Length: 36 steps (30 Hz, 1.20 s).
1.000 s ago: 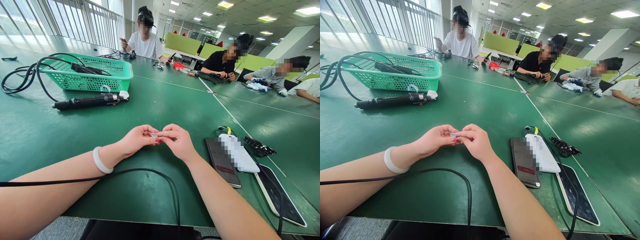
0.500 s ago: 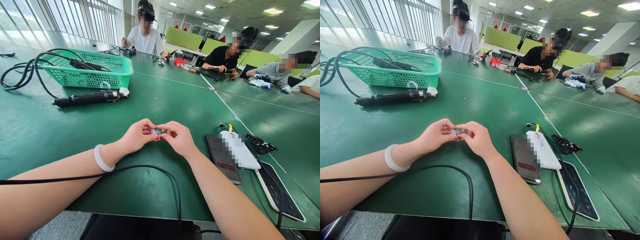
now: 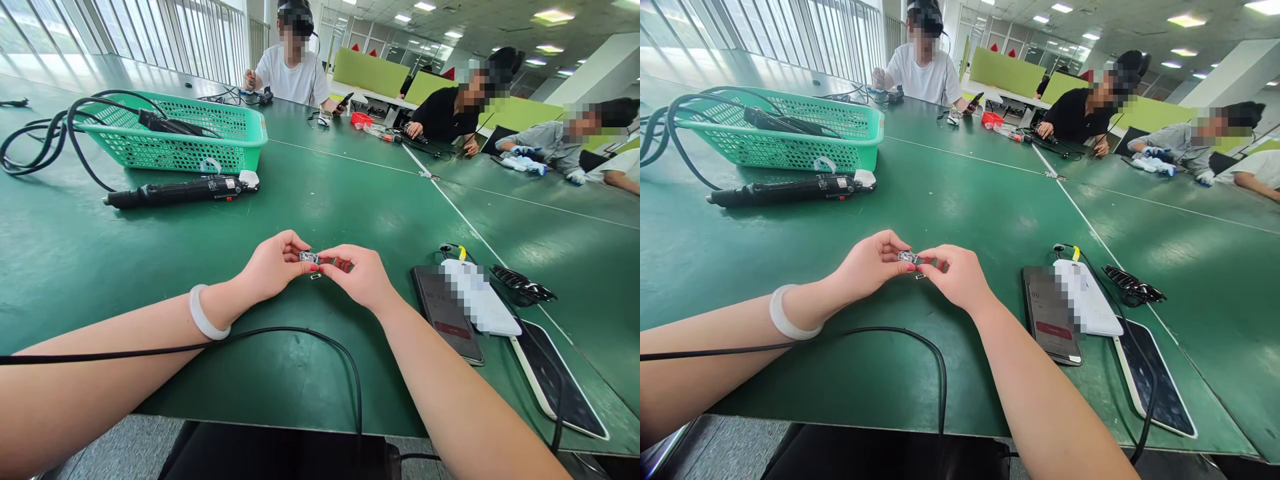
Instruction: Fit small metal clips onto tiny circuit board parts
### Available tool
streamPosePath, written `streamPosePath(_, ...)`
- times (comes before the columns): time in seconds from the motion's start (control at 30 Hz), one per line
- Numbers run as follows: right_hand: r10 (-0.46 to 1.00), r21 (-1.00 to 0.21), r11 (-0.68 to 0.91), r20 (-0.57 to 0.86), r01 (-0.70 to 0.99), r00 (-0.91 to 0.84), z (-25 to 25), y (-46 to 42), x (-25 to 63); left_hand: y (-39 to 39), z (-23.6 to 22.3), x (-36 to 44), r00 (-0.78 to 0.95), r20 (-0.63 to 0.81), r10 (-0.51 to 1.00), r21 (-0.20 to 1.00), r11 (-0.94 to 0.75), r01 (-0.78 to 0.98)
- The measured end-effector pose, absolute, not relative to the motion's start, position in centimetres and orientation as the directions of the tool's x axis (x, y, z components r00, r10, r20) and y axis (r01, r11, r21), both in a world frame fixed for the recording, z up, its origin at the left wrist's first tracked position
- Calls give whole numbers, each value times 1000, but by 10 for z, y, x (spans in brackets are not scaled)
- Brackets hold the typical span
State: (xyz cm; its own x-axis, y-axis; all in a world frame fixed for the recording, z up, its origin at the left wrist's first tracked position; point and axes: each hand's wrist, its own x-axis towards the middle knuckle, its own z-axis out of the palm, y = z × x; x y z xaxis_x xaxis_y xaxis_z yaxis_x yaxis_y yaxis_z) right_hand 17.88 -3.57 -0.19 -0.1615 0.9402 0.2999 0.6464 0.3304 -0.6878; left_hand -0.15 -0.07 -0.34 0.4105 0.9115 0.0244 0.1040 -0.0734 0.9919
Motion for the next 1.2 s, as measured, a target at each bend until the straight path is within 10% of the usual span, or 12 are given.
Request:
streamPosePath(0.47,960,-521,270,81,810,-268,-9,-29,181,1,-6,-2,420,-19,907,979,-67,190)
streamPosePath(1.2,967,-419,253,118,872,-224,-6,-29,186,1,-7,-2,425,-76,902,972,-27,232)
